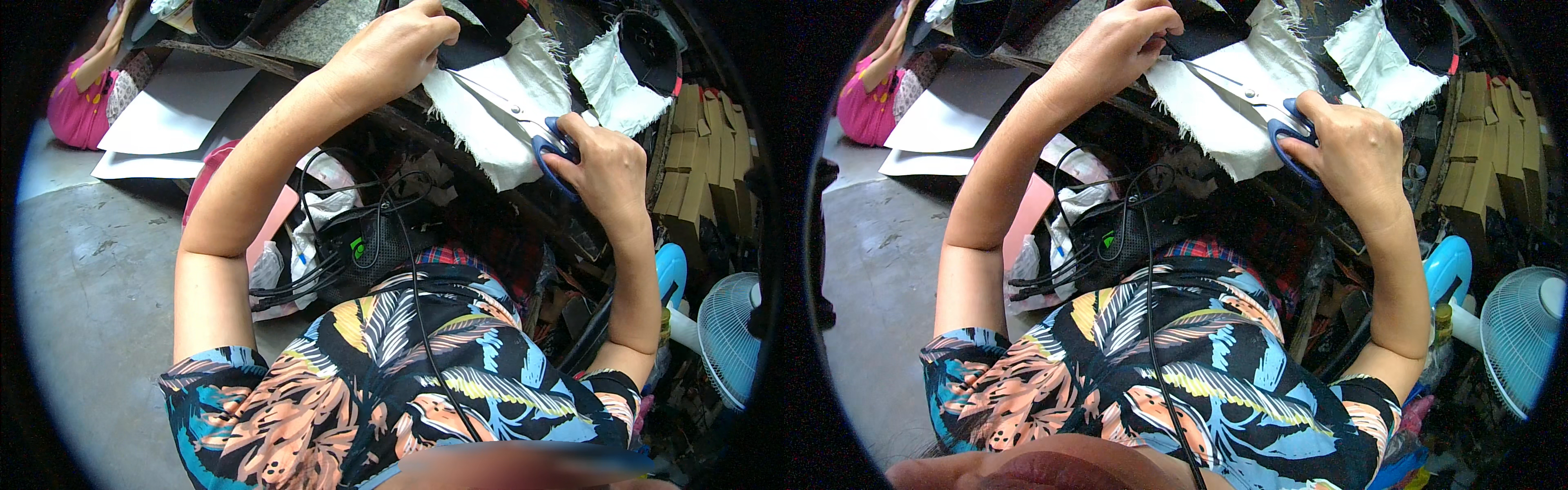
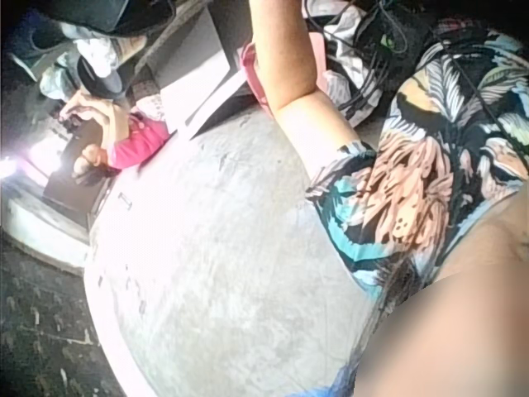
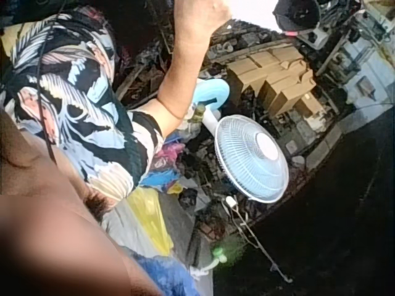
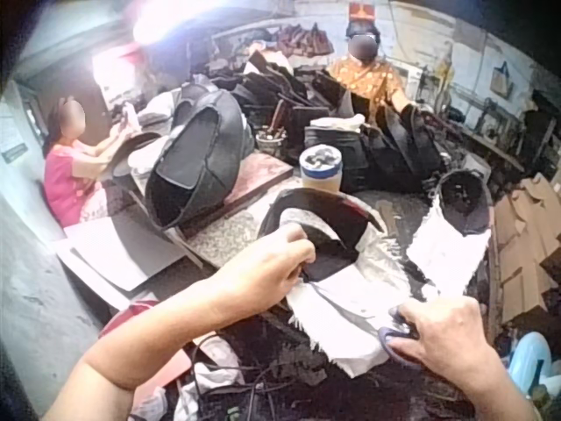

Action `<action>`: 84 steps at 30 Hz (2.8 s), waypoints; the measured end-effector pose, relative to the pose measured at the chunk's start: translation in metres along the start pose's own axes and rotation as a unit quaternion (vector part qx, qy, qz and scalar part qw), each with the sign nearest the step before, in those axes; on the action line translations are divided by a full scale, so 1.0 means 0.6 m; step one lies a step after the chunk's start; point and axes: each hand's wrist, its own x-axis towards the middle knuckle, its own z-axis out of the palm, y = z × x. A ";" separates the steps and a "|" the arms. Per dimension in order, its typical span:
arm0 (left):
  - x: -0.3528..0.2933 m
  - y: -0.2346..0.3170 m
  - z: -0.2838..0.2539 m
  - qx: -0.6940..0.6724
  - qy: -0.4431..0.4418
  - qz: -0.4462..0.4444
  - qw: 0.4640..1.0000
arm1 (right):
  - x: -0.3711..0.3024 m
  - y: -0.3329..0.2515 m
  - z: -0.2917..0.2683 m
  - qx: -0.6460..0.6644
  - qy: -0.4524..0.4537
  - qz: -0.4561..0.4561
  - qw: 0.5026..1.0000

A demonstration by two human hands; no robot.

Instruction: The person places a white fabric insert into a black shoe, trims the excess with scissors, and repeats the process for a second shoe. The person handles the shoes and fabric by hand and uses scissors to cut the fabric flush with the shoe edges.

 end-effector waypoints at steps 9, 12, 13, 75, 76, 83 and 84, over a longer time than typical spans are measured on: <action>-0.013 -0.005 -0.002 0.202 -0.105 0.016 0.974 | 0.019 0.009 -0.001 0.088 -0.041 0.036 0.995; -0.014 -0.015 0.003 0.211 -0.099 0.002 0.973 | 0.029 0.000 0.005 0.092 -0.063 0.038 0.993; -0.015 -0.017 0.005 0.216 -0.108 0.002 0.971 | 0.033 -0.004 0.006 0.095 -0.072 0.040 0.992; 0.038 -0.022 -0.070 -0.382 0.295 -0.061 0.874 | 0.090 0.248 -0.002 0.555 0.416 0.133 0.708; 0.029 -0.017 -0.090 -0.365 0.357 -0.026 0.859 | 0.095 0.202 0.002 0.563 0.355 0.140 0.733; -0.009 0.010 -0.083 -0.047 0.294 0.120 0.947 | 0.154 -0.042 0.138 0.529 0.069 0.086 0.841; -0.008 0.005 -0.066 -0.006 0.229 0.086 0.970 | 0.165 -0.042 0.150 0.534 0.027 0.122 0.836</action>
